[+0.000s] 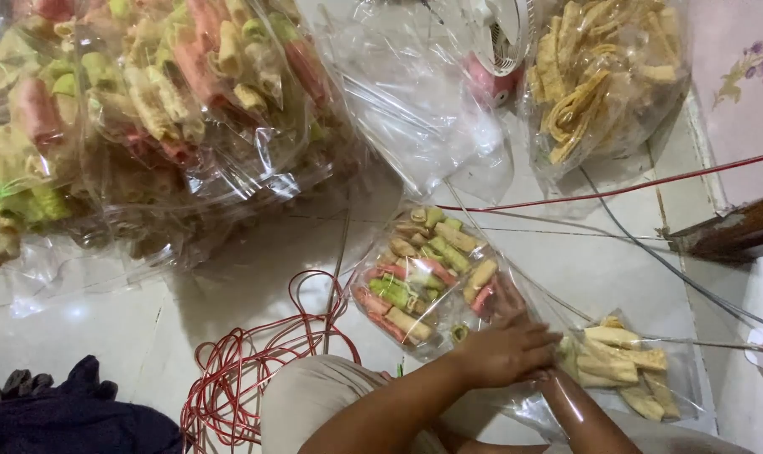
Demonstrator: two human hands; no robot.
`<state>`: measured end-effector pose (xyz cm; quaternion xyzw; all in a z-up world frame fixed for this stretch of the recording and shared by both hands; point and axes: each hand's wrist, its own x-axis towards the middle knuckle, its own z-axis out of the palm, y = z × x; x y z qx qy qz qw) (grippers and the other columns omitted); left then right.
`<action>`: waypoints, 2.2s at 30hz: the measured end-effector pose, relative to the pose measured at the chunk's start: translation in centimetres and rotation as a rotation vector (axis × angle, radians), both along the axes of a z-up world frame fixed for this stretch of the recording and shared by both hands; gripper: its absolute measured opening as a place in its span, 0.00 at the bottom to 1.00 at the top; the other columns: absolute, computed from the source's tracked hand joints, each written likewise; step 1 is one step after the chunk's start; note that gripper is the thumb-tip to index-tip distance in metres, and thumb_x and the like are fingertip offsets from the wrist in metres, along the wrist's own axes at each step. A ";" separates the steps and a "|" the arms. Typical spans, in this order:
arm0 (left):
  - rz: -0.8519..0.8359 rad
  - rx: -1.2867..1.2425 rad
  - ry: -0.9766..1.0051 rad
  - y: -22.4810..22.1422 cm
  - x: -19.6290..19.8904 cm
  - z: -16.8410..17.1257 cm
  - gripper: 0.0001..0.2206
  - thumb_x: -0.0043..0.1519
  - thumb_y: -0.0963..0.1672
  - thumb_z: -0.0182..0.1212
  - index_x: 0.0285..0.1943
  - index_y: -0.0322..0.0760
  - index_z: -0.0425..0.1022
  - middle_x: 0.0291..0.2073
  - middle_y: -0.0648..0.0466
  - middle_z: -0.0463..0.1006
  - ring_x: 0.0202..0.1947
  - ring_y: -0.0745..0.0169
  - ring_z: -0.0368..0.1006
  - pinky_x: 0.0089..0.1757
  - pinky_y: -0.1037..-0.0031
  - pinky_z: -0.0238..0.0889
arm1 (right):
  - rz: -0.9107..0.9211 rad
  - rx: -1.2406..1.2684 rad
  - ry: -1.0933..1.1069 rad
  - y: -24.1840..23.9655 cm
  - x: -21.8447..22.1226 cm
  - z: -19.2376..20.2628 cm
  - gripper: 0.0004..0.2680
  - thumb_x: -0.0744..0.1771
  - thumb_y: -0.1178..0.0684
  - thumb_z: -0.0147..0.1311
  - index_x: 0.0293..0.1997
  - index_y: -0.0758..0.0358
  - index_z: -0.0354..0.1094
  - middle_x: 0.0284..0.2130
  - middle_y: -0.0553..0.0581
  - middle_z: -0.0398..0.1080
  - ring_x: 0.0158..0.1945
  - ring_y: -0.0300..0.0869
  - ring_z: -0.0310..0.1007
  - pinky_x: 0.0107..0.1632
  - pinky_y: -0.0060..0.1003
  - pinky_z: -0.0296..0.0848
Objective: The person is manually packing individual crackers into small plastic bags while sitting on the floor.
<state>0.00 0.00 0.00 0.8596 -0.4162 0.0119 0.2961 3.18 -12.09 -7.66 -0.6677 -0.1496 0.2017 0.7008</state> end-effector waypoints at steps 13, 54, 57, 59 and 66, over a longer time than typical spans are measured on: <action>-0.074 -0.283 0.159 -2.4 -1.9 0.9 0.13 0.69 0.46 0.50 0.54 0.33 0.73 0.58 0.45 0.78 0.53 0.40 0.75 0.55 0.53 0.67 | 0.033 -0.369 -0.350 0.4 0.8 0.7 0.47 0.57 0.44 0.72 0.78 0.56 0.32 0.65 0.62 0.43 0.67 0.54 0.44 0.67 0.54 0.55; 0.703 0.295 0.283 6.4 5.9 -6.2 0.30 0.63 0.66 0.39 0.76 0.79 0.52 0.81 0.52 0.41 0.78 0.30 0.33 0.67 0.32 0.27 | -0.193 -0.196 0.304 1.8 2.5 3.4 0.42 0.61 0.62 0.65 0.79 0.49 0.32 0.61 0.69 0.57 0.58 0.61 0.67 0.58 0.47 0.75; 0.712 0.320 0.264 6.4 6.0 -7.4 0.30 0.62 0.65 0.40 0.76 0.82 0.48 0.82 0.53 0.38 0.79 0.31 0.31 0.68 0.33 0.23 | -0.146 -0.427 0.098 0.2 1.9 0.9 0.38 0.60 0.55 0.71 0.76 0.62 0.44 0.61 0.70 0.56 0.58 0.65 0.70 0.57 0.47 0.78; 0.710 0.323 0.254 6.6 6.0 -8.0 0.30 0.63 0.65 0.41 0.76 0.82 0.46 0.82 0.53 0.38 0.79 0.31 0.31 0.68 0.33 0.23 | -0.163 -0.522 0.079 -1.0 1.7 -1.4 0.36 0.60 0.49 0.72 0.74 0.66 0.50 0.57 0.69 0.59 0.56 0.61 0.73 0.58 0.42 0.78; 0.696 0.303 0.239 6.7 6.1 -7.5 0.31 0.62 0.65 0.36 0.77 0.77 0.48 0.81 0.51 0.34 0.78 0.35 0.22 0.66 0.35 0.17 | 0.635 -0.726 -0.549 -2.1 -0.8 1.1 0.12 0.63 0.45 0.57 0.48 0.55 0.73 0.52 0.54 0.70 0.55 0.49 0.68 0.57 0.48 0.65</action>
